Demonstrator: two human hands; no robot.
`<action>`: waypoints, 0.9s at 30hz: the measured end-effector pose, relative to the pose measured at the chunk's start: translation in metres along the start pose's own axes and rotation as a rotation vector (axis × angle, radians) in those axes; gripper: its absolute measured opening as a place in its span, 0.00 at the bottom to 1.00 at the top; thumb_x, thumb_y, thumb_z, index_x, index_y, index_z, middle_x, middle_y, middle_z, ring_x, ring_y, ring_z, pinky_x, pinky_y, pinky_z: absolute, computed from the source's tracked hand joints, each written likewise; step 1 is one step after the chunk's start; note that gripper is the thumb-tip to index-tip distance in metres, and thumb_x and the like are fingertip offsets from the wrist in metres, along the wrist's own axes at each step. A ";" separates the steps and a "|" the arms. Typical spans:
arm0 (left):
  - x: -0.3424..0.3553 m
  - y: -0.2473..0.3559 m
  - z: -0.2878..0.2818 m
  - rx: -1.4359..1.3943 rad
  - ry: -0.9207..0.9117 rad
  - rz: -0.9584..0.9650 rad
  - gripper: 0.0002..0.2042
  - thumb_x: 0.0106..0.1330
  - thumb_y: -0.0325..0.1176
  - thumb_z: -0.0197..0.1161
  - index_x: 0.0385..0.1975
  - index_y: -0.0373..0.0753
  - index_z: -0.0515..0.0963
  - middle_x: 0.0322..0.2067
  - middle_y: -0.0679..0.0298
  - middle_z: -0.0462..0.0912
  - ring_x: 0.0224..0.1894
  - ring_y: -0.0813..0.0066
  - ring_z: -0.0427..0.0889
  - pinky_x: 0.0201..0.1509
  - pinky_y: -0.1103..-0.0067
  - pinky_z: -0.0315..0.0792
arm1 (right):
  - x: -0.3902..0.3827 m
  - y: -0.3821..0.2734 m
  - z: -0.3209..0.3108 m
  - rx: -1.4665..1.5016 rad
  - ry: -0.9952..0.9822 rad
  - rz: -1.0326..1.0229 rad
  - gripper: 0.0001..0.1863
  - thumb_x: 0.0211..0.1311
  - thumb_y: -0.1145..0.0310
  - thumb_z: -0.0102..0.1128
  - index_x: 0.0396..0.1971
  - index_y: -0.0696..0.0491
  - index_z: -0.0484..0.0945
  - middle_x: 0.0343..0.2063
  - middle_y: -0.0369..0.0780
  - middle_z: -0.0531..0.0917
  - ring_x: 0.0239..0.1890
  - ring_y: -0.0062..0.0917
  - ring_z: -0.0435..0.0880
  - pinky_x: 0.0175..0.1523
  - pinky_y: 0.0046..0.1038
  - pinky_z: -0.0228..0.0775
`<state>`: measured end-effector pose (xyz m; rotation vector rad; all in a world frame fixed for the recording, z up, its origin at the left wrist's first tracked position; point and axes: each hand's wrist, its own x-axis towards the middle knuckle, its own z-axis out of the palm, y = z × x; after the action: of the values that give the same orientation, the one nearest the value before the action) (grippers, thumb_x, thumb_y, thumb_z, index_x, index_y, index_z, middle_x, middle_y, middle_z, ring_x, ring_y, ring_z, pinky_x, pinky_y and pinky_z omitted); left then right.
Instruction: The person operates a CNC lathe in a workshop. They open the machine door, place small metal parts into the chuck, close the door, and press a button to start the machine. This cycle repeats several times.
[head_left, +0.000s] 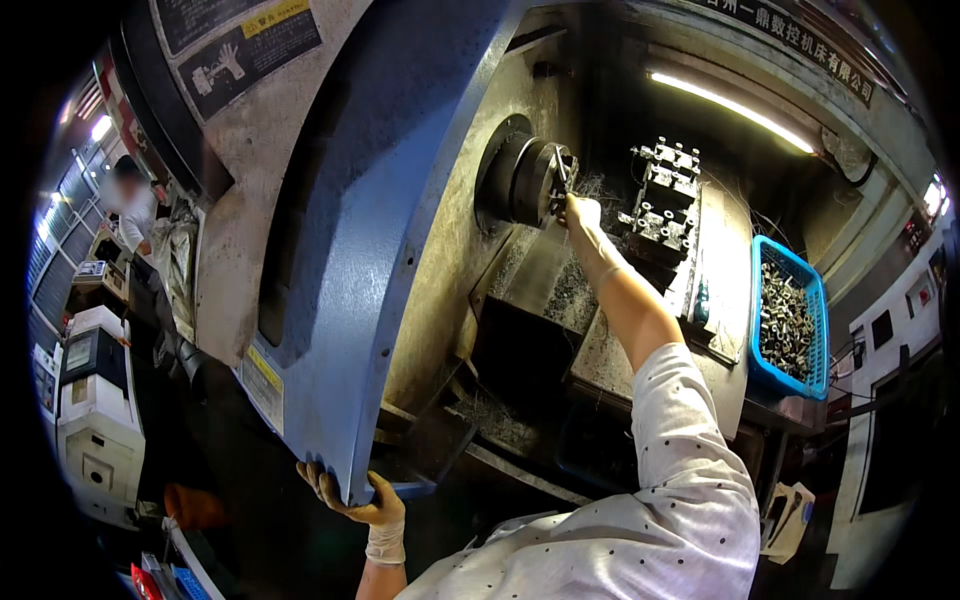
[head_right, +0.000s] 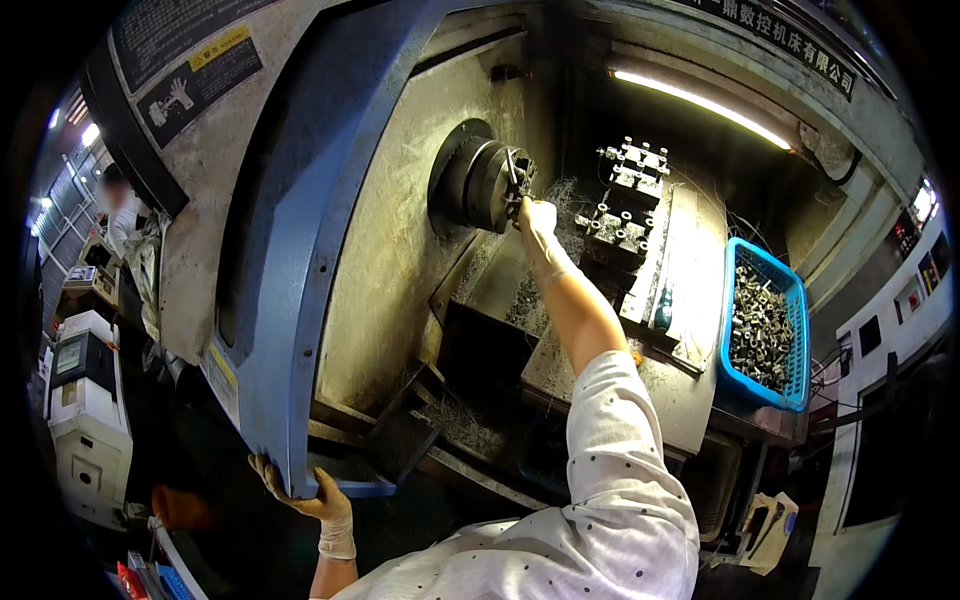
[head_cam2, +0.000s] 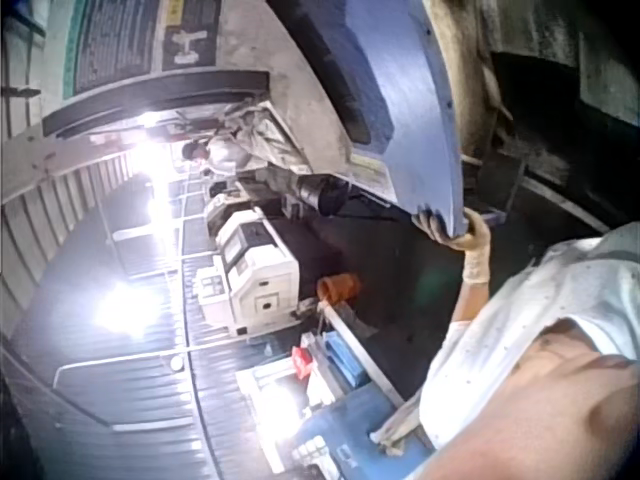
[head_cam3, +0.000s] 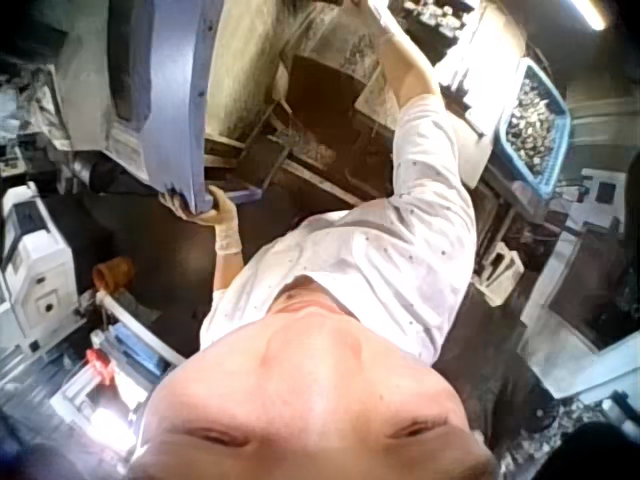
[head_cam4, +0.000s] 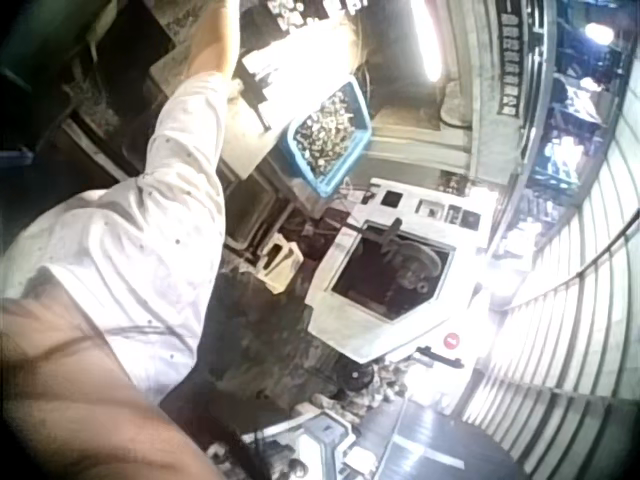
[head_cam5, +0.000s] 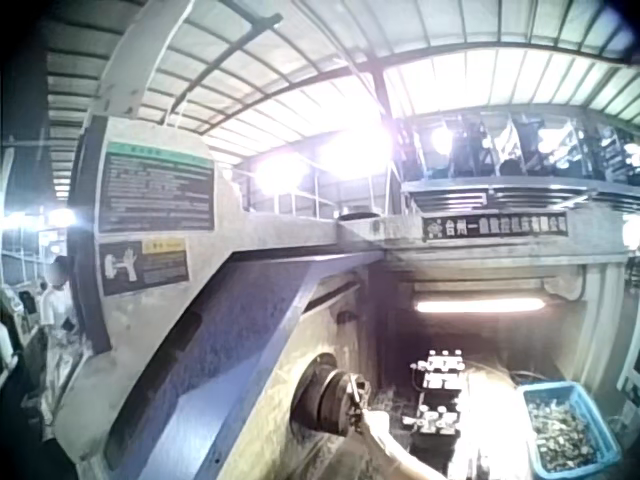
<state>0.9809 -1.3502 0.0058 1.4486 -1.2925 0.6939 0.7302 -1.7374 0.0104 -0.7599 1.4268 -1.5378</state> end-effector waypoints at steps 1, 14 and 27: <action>0.000 0.000 -0.002 0.011 -0.013 -0.003 0.25 0.43 0.21 0.46 0.44 0.35 0.49 0.45 0.52 0.55 0.50 0.48 0.50 0.50 0.58 0.43 | -0.004 0.008 -0.001 -0.046 -0.032 -0.162 0.10 0.45 0.69 0.48 0.21 0.61 0.71 0.13 0.38 0.72 0.13 0.18 0.69 0.18 0.18 0.62; 0.000 0.004 0.000 -0.028 -0.004 -0.028 0.25 0.42 0.23 0.46 0.44 0.36 0.50 0.45 0.53 0.54 0.51 0.50 0.49 0.51 0.58 0.42 | -0.002 -0.057 -0.011 -1.062 0.206 -1.220 0.16 0.45 0.72 0.43 0.37 0.59 0.63 0.40 0.46 0.65 0.40 0.31 0.67 0.44 0.25 0.59; -0.004 0.001 -0.002 -0.115 -0.025 -0.034 0.25 0.39 0.20 0.46 0.42 0.34 0.51 0.43 0.54 0.55 0.51 0.49 0.48 0.51 0.56 0.40 | -0.039 -0.113 0.005 -1.780 -0.461 -0.955 0.11 0.44 0.70 0.41 0.27 0.55 0.72 0.29 0.43 0.74 0.33 0.29 0.73 0.35 0.25 0.64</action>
<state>0.9795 -1.3464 0.0031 1.3864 -1.3031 0.5708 0.7295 -1.7102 0.1272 -2.8544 1.8792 -0.0234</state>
